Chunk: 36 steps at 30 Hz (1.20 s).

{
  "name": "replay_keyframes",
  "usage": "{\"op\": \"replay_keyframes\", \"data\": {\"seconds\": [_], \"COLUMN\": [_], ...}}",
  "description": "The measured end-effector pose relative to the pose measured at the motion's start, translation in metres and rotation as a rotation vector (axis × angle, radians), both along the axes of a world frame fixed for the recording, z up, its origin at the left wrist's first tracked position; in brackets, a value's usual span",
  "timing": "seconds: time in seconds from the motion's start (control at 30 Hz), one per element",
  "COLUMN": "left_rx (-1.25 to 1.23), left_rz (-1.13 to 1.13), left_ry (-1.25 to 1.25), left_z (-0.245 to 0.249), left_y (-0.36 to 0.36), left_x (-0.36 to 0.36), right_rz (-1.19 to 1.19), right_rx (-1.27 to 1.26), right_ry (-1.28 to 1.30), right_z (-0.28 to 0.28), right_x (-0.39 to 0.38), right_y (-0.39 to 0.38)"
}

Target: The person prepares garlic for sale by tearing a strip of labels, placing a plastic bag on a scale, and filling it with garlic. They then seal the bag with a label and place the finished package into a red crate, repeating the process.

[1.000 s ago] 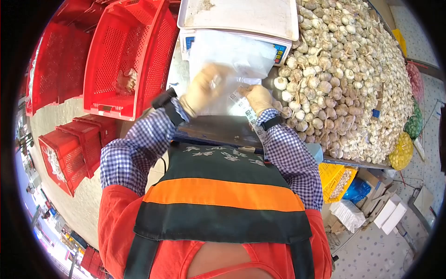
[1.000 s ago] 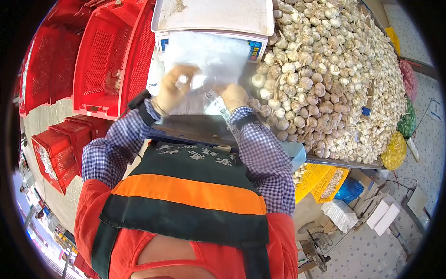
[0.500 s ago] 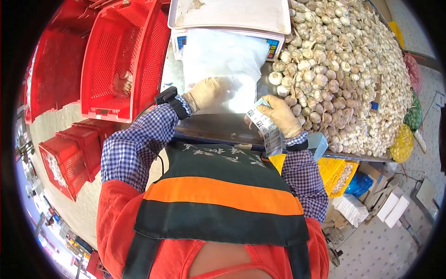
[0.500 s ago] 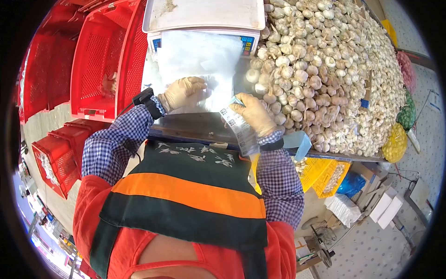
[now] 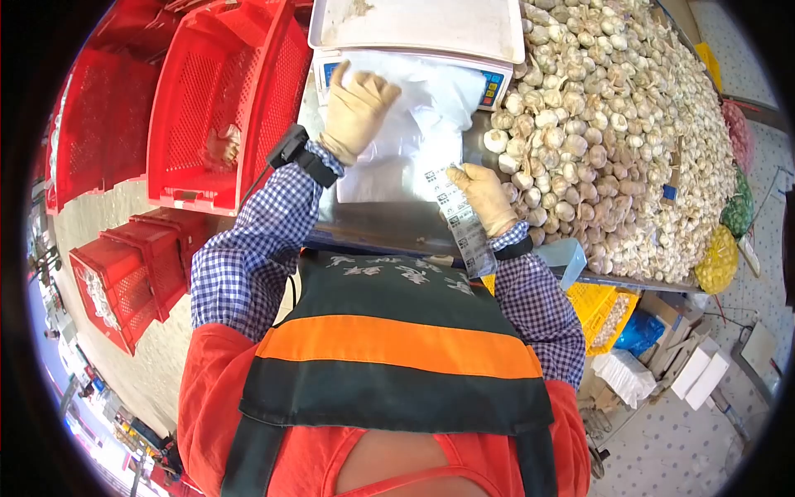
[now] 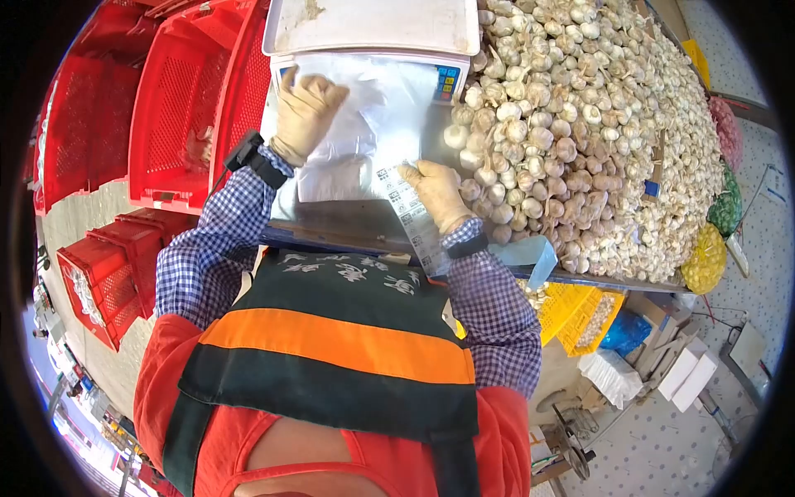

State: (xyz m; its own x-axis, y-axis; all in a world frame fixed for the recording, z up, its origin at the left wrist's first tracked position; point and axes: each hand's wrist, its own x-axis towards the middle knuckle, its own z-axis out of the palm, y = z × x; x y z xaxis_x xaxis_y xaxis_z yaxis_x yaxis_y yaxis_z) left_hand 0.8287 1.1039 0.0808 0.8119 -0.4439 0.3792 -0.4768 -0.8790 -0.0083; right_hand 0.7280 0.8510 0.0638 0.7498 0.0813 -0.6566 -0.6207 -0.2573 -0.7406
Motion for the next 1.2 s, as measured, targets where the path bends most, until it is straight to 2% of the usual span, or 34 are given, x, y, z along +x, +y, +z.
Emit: {"op": "replay_keyframes", "data": {"seconds": [0.07,0.1,0.17,0.2,0.23,0.27,0.3,0.37,0.47,0.5,0.57,0.63,0.7,0.73,0.77,0.8,0.83,0.9,0.97,1.03,1.07,1.13,1.17,1.2], "left_rx": [-0.220,-0.331,-0.404,-0.536,-0.687,-0.617,-0.560,-0.279,-0.138,-0.140,-0.104,-0.125,-0.147,-0.175,-0.205,-0.213,-0.208,-0.087,-0.042,-0.119,-0.119,-0.377,-0.378,-0.627], "left_rz": [0.069,0.111,-0.109,-0.332,-0.484,-0.539,-0.536,-0.509,-0.494,-0.493,-0.480,-0.532,-0.613,-0.664,-0.708,-0.599,-0.600,-0.579,-0.509,-0.470,-0.469,-0.604,-0.601,-0.518], "left_ry": [-0.190,-0.268,-0.286,-0.127,0.060,0.242,0.372,0.606,0.506,0.508,0.611,0.602,0.592,0.537,0.484,0.635,0.636,0.574,0.541,0.769,0.769,0.589,0.588,0.885], "left_z": [0.015,0.023,0.006,-0.007,0.000,-0.025,-0.028,-0.018,-0.062,-0.058,-0.045,-0.051,-0.063,-0.071,-0.079,-0.081,-0.076,-0.068,-0.111,-0.084,-0.076,-0.068,-0.070,-0.071], "left_y": [-0.002,-0.006,-0.004,0.000,-0.005,-0.007,-0.013,-0.019,-0.016,-0.016,-0.016,-0.009,-0.003,0.002,0.005,0.005,0.003,-0.002,0.002,-0.002,-0.003,-0.003,-0.001,0.000], "left_x": [0.010,0.010,-0.006,-0.014,-0.025,-0.033,-0.042,-0.052,-0.062,-0.061,-0.059,-0.057,-0.052,-0.052,-0.053,-0.050,-0.047,-0.040,-0.034,-0.026,-0.025,-0.024,-0.023,-0.020], "right_rz": [0.192,0.197,0.343,0.244,0.240,0.273,0.307,0.343,0.530,0.532,0.781,0.754,0.496,0.521,0.514,0.397,0.280,0.227,0.257,0.222,0.203,0.155,0.142,0.128], "right_rx": [-0.081,-0.080,-0.362,-0.274,-0.271,-0.384,-0.497,-0.536,-0.673,-0.674,-0.734,-0.662,-0.280,-0.180,-0.181,-0.028,0.126,0.157,0.184,0.116,0.077,0.101,0.133,0.165], "right_ry": [-0.232,-0.233,-0.234,-0.158,-0.157,-0.105,-0.052,-0.024,0.113,0.115,-0.064,-0.116,-0.127,-0.172,-0.164,-0.084,-0.008,-0.027,-0.191,-0.218,-0.205,-0.195,-0.196,-0.196], "right_z": [0.030,0.034,0.039,0.022,0.015,0.010,0.002,-0.028,0.000,0.009,0.026,0.036,0.037,0.048,0.041,0.026,0.017,0.012,0.020,0.010,0.004,0.005,0.007,0.008], "right_x": [0.003,0.006,0.013,0.014,0.019,0.025,0.032,0.034,0.037,0.032,0.020,0.007,-0.006,-0.007,-0.011,-0.014,-0.015,-0.015,-0.011,-0.013,-0.013,-0.013,-0.012,-0.012], "right_y": [0.012,0.016,0.024,0.024,0.028,0.034,0.036,0.032,0.033,0.028,0.012,-0.004,-0.018,-0.020,-0.023,-0.026,-0.024,-0.023,-0.017,-0.017,-0.019,-0.018,-0.017,-0.016]}}
